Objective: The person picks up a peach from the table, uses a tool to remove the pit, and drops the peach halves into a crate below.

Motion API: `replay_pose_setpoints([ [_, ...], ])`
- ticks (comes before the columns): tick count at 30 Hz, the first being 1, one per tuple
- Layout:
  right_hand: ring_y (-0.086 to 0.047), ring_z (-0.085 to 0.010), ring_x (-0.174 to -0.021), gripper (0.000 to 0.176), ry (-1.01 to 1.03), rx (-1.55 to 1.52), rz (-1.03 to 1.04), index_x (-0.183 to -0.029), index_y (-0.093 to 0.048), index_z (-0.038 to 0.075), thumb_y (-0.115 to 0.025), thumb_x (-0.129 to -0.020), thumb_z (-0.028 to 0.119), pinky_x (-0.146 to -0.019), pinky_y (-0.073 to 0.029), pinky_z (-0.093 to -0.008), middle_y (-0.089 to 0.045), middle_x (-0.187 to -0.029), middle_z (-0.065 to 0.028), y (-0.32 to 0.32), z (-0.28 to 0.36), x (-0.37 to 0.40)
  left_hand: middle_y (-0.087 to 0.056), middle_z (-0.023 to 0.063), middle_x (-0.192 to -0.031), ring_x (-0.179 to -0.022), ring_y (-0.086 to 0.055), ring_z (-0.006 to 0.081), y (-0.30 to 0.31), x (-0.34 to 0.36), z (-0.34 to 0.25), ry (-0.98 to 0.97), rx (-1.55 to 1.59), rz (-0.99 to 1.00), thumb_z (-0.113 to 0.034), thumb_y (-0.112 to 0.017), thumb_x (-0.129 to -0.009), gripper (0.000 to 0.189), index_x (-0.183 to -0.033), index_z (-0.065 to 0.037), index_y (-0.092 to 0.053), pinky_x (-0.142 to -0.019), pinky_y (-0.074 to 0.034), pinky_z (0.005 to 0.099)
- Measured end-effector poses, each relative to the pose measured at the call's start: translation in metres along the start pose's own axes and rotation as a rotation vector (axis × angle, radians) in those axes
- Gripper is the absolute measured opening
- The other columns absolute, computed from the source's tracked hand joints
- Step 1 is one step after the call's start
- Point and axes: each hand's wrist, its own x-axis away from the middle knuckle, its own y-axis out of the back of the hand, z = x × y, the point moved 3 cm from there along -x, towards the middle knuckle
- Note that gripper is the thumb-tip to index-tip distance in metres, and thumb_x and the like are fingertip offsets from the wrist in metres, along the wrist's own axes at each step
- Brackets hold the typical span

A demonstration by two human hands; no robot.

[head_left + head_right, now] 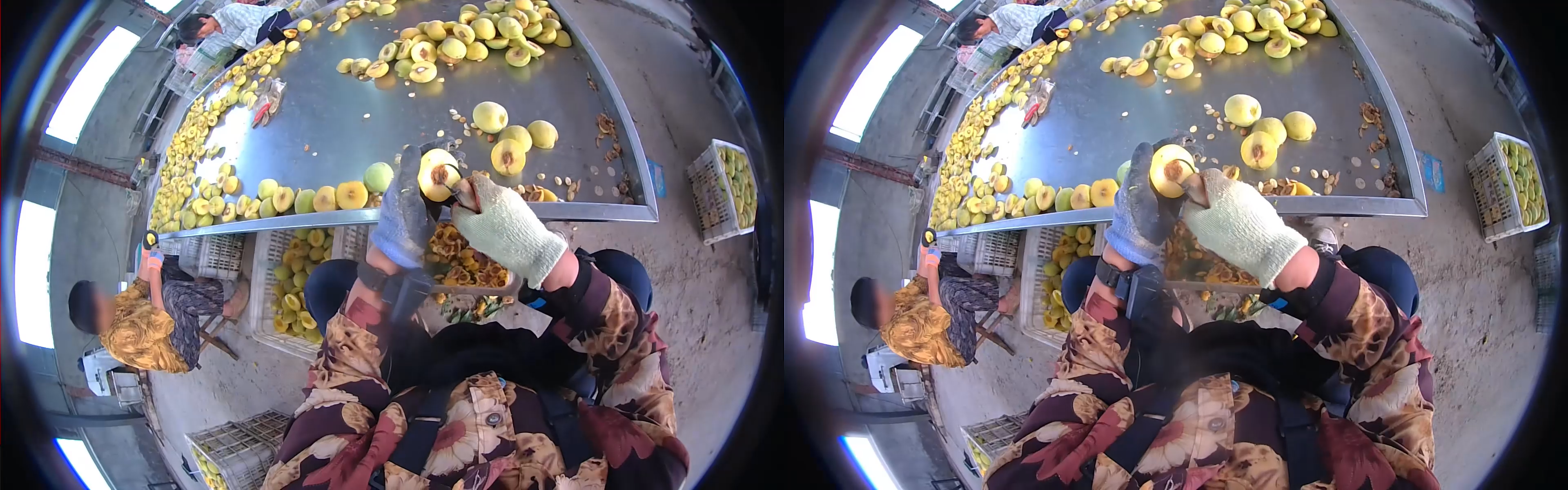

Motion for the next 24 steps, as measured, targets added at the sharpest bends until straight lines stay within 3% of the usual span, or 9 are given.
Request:
replay_pose_setpoints([
  [3, -0.064, -0.0442, -0.086, 0.023, 0.081, 0.132, -0.023, -0.105, -0.057, 0.004, -0.056, -0.090, 0.022, -0.076, -0.051, -0.0481, -0.064, -0.090, -0.0224, 0.003, 0.003, -0.002, -0.066, 0.0170, -0.108, -0.098, -0.066, 0.0341, -0.007, -0.001, 0.010, -0.105, -0.076, -0.047, -0.006, -0.073, -0.080, 0.050, -0.125, -0.003, -0.052, -0.082, -0.054, 0.0380],
  [9, -0.068, -0.0345, -0.079, 0.019, 0.158, 0.208, 0.093, -0.096, -0.056, 0.003, -0.055, -0.092, 0.021, -0.067, -0.054, -0.0418, -0.064, -0.085, -0.0200, -0.006, -0.012, -0.008, -0.066, 0.0153, -0.105, -0.096, -0.067, 0.0309, -0.014, -0.002, 0.003, -0.146, 0.018, -0.116, -0.007, -0.072, -0.082, 0.044, -0.122, -0.003, -0.055, -0.082, -0.054, 0.0366],
  [12, -0.068, -0.0296, -0.077, 0.018, -0.073, -0.035, 0.162, -0.093, -0.056, 0.001, -0.056, -0.090, 0.019, -0.064, -0.054, -0.0389, -0.064, -0.085, -0.0194, -0.005, -0.002, -0.006, -0.065, 0.0143, -0.103, -0.093, -0.066, 0.0284, -0.022, -0.001, 0.003, 0.029, 0.177, -0.151, -0.010, -0.073, -0.082, 0.040, -0.118, -0.002, -0.057, -0.081, -0.053, 0.0358],
  [15, -0.067, -0.0284, -0.069, 0.019, -0.172, -0.183, 0.160, -0.091, -0.056, -0.002, -0.056, -0.091, 0.017, -0.060, -0.054, -0.0382, -0.062, -0.078, -0.0171, -0.008, 0.002, -0.004, -0.065, 0.0133, -0.100, -0.091, -0.065, 0.0267, -0.029, 0.004, 0.010, 0.006, 0.183, -0.220, -0.015, -0.074, -0.082, 0.041, -0.117, -0.002, -0.057, -0.080, -0.053, 0.0359],
  [17, -0.065, -0.0273, -0.060, 0.021, 0.141, -0.019, 0.011, -0.091, -0.056, -0.002, -0.053, -0.094, 0.018, -0.055, -0.053, -0.0374, -0.060, -0.071, -0.0143, -0.014, -0.006, -0.006, -0.064, 0.0130, -0.098, -0.089, -0.065, 0.0261, -0.031, 0.006, 0.016, 0.019, 0.258, -0.234, -0.019, -0.073, -0.082, 0.042, -0.117, -0.001, -0.057, -0.079, -0.053, 0.0362],
  [18, -0.063, -0.0262, -0.056, 0.022, 0.433, 0.155, -0.134, -0.092, -0.055, -0.002, -0.051, -0.096, 0.019, -0.052, -0.052, -0.0365, -0.059, -0.068, -0.0125, -0.023, -0.016, -0.008, -0.064, 0.0134, -0.100, -0.090, -0.065, 0.0256, -0.032, 0.007, 0.018, 0.002, 0.238, -0.230, -0.021, -0.069, -0.085, 0.041, -0.118, 0.000, -0.057, -0.080, -0.053, 0.0363],
  [20, -0.060, -0.0231, -0.049, 0.025, 0.700, 0.311, -0.221, -0.092, -0.055, -0.001, -0.049, -0.098, 0.023, -0.047, -0.050, -0.0346, -0.056, -0.063, -0.0092, -0.034, -0.035, -0.005, -0.064, 0.0145, -0.105, -0.093, -0.064, 0.0242, -0.030, 0.009, 0.022, -0.060, 0.125, -0.219, -0.026, -0.057, -0.095, 0.037, -0.120, 0.002, -0.055, -0.082, -0.053, 0.0365],
  [22, -0.058, -0.0196, -0.046, 0.027, 0.522, 0.170, -0.061, -0.092, -0.056, 0.002, -0.050, -0.098, 0.027, -0.042, -0.048, -0.0326, -0.055, -0.061, -0.0065, -0.033, -0.034, -0.008, -0.064, 0.0160, -0.108, -0.094, -0.064, 0.0240, -0.032, 0.012, 0.027, -0.045, 0.068, -0.209, -0.028, -0.048, -0.102, 0.038, -0.122, 0.003, -0.054, -0.083, -0.053, 0.0371],
  [24, -0.057, -0.0165, -0.046, 0.025, 0.060, -0.159, 0.122, -0.092, -0.057, 0.004, -0.053, -0.097, 0.029, -0.039, -0.046, -0.0309, -0.055, -0.062, -0.0044, -0.023, -0.019, -0.004, -0.064, 0.0175, -0.108, -0.092, -0.065, 0.0253, -0.037, 0.008, 0.037, 0.068, 0.139, -0.205, -0.027, -0.045, -0.104, 0.038, -0.123, 0.004, -0.054, -0.081, -0.053, 0.0381],
])
